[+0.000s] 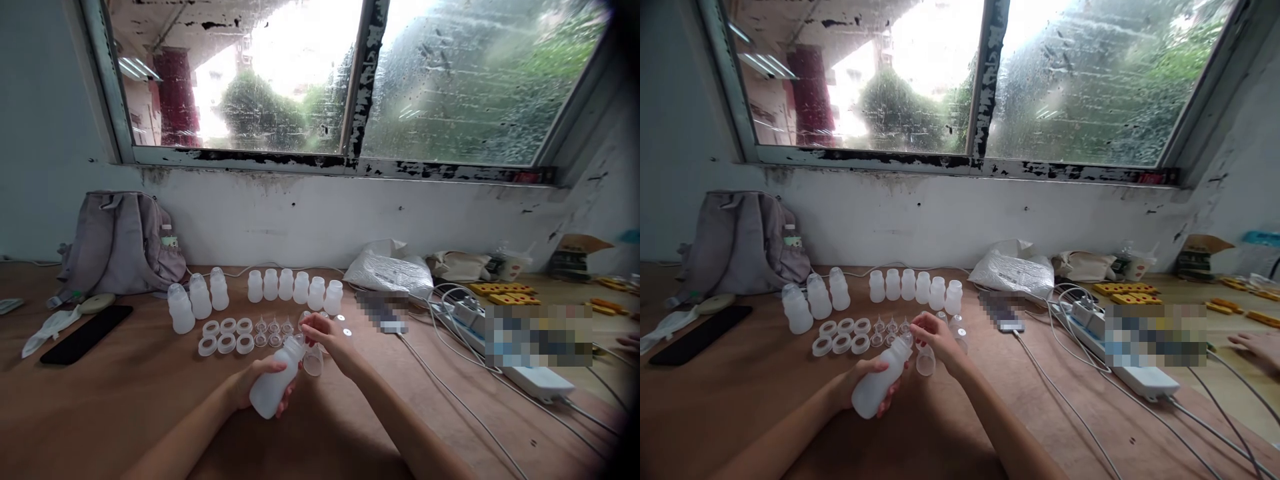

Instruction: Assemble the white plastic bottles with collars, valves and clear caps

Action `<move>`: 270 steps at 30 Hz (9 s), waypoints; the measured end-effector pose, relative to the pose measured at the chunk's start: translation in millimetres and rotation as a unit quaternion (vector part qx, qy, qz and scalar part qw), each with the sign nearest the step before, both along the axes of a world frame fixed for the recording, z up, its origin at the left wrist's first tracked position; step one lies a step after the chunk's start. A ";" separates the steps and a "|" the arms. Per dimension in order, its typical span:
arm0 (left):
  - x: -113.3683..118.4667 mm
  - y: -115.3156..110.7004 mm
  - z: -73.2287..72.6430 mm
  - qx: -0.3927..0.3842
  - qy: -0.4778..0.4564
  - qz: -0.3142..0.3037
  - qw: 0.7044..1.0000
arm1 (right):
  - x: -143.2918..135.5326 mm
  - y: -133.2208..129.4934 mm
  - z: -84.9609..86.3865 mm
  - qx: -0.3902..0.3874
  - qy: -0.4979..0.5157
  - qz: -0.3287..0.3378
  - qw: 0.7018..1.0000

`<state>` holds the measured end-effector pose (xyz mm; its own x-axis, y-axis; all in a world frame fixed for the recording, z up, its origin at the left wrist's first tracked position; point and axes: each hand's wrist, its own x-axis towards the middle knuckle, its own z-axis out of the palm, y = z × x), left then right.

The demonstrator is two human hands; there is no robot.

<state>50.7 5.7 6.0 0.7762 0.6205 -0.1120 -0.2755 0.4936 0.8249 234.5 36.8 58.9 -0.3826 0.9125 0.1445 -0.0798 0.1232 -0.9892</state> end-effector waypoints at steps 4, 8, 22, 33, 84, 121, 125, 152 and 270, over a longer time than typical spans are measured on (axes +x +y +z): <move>1.4 1.3 0.6 -0.030 0.015 0.002 0.999 | -1.3 2.0 -2.9 0.013 -0.015 -0.017 1.000; 4.1 0.1 5.5 -0.011 0.026 0.038 0.999 | 2.0 8.3 -8.8 0.037 0.033 -0.044 0.998; 3.4 10.5 -10.2 0.503 0.343 0.435 0.664 | 4.3 -1.2 -0.1 -0.013 0.011 0.039 0.999; -5.1 -8.4 12.3 0.597 0.339 0.428 0.588 | -5.6 3.1 -15.6 0.098 -0.108 0.027 0.989; -70.5 142.6 44.9 0.467 0.662 0.438 0.389 | -8.5 -1.6 -24.9 0.319 -0.210 -0.158 0.911; -88.7 154.4 56.6 0.502 0.666 0.379 0.401 | -8.3 2.4 -30.1 0.359 -0.252 -0.177 0.881; -88.4 153.0 56.5 0.506 0.663 0.365 0.413 | -8.1 3.0 -30.6 0.360 -0.256 -0.180 0.879; -73.3 122.2 68.3 0.540 0.563 0.444 0.440 | -8.5 -1.8 -27.4 0.372 -0.228 -0.191 0.879; -88.6 31.5 -22.7 0.541 0.699 0.238 0.403 | -78.3 -6.4 -72.9 0.324 -0.426 -0.138 0.833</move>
<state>-37.9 37.2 -16.7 0.1884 0.9345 0.3021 0.9802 -0.1978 0.0008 156.2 30.4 -14.0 -0.3858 0.8194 0.4239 0.7378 0.5499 -0.3915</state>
